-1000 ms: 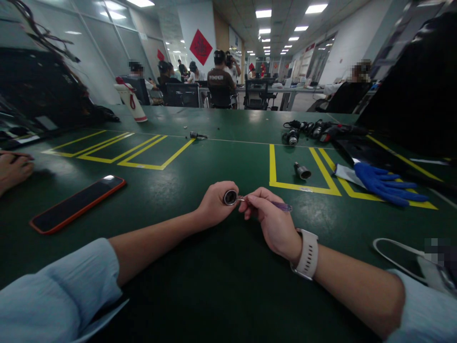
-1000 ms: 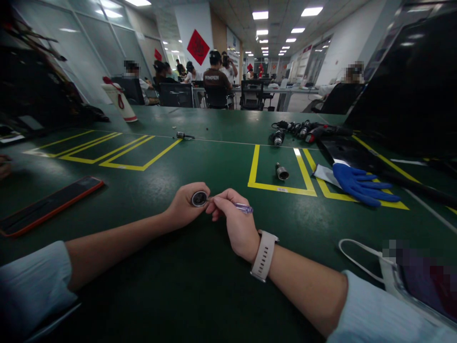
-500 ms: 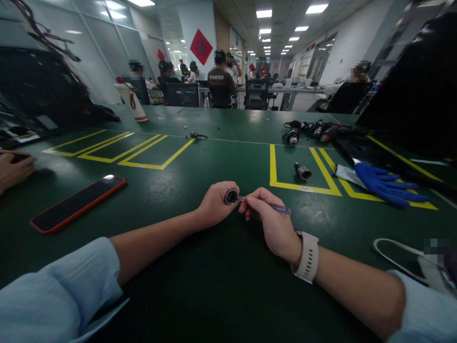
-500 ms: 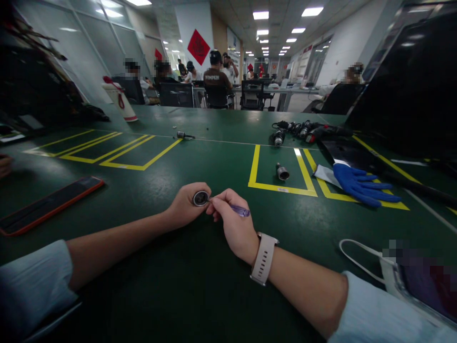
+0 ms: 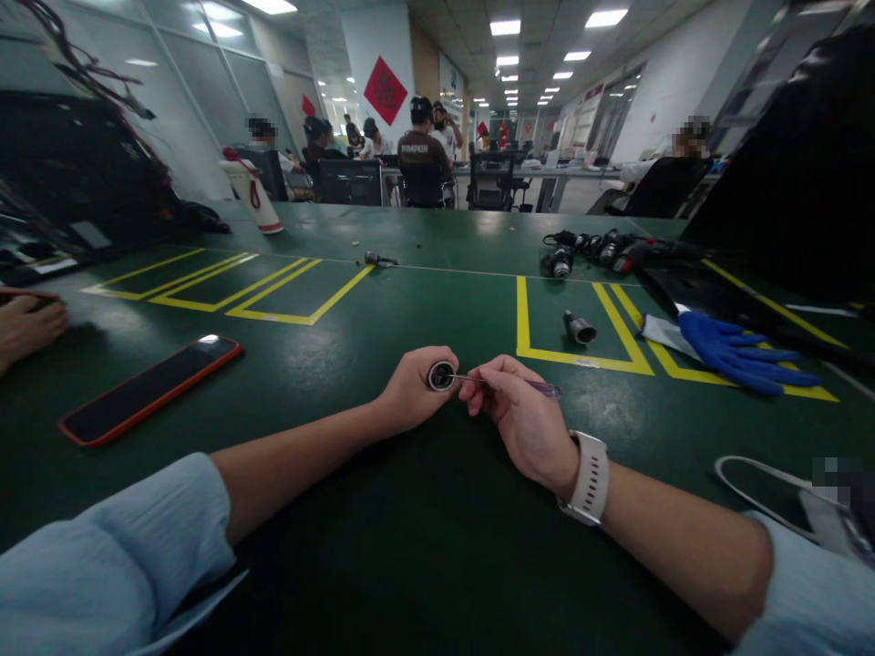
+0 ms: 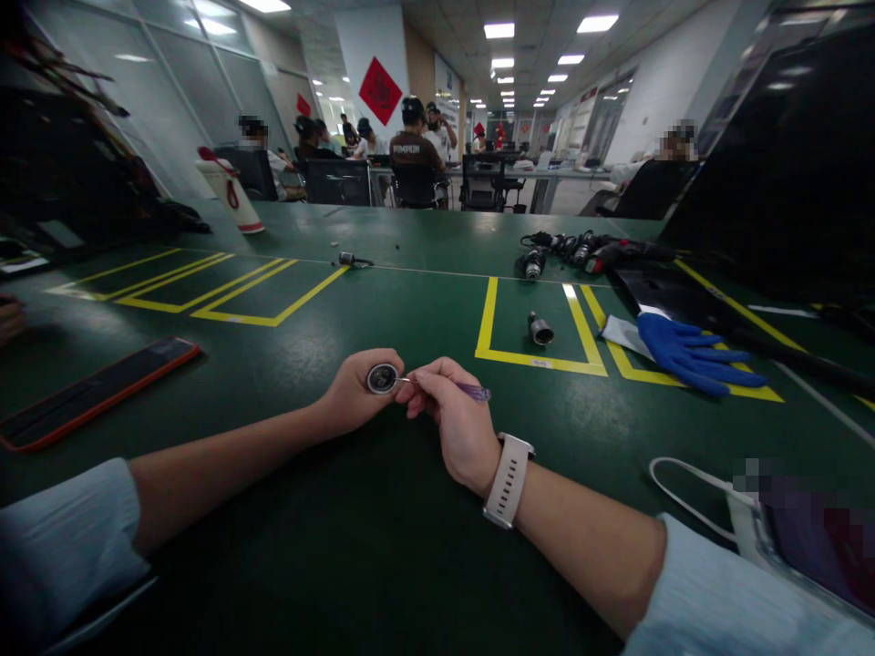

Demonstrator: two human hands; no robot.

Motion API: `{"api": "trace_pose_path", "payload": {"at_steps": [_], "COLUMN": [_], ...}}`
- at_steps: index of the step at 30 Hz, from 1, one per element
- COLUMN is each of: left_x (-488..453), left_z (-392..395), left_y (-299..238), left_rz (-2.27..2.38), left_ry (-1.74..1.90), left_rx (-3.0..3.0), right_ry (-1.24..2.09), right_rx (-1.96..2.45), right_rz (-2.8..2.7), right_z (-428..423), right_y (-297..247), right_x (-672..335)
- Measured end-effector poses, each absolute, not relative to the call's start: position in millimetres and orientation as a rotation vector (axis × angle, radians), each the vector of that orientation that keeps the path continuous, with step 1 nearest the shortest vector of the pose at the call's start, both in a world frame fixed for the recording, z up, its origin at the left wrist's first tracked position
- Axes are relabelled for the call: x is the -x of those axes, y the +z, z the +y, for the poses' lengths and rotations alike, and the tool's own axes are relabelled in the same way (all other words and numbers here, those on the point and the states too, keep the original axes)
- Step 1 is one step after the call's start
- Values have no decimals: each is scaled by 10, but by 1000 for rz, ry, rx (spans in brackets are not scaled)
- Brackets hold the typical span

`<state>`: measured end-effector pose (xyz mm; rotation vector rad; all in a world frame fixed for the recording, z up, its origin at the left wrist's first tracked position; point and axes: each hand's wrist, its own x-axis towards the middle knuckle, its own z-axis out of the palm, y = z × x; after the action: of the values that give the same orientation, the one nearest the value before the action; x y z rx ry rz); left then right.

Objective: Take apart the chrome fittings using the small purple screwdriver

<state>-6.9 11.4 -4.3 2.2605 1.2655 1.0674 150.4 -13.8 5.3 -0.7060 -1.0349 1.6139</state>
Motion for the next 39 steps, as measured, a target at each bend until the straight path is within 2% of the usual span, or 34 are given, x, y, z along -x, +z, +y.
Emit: {"api": "trace_pose_path", "payload": {"at_steps": [5,17,25,39], "left_x": [50,69,63,81], "left_z": [111,101,112,109], "left_y": [-23,-34,-28,-45], "left_rz": [1346,1276,1311,1218], "left_ry": [1067,1075,1053,1061], "left_rx": [-2286,-2277,-2336,-2314], "right_ry": [1546,1661,1536,1668], "right_rx": [736,702,745,696], "right_rz": [-1108,-1015,-1142,-1006], "right_z": [-154,-116,-170,-120], "right_y": [17,50,16,47], "right_x": [-1515,-1491,-1511,-1494]}}
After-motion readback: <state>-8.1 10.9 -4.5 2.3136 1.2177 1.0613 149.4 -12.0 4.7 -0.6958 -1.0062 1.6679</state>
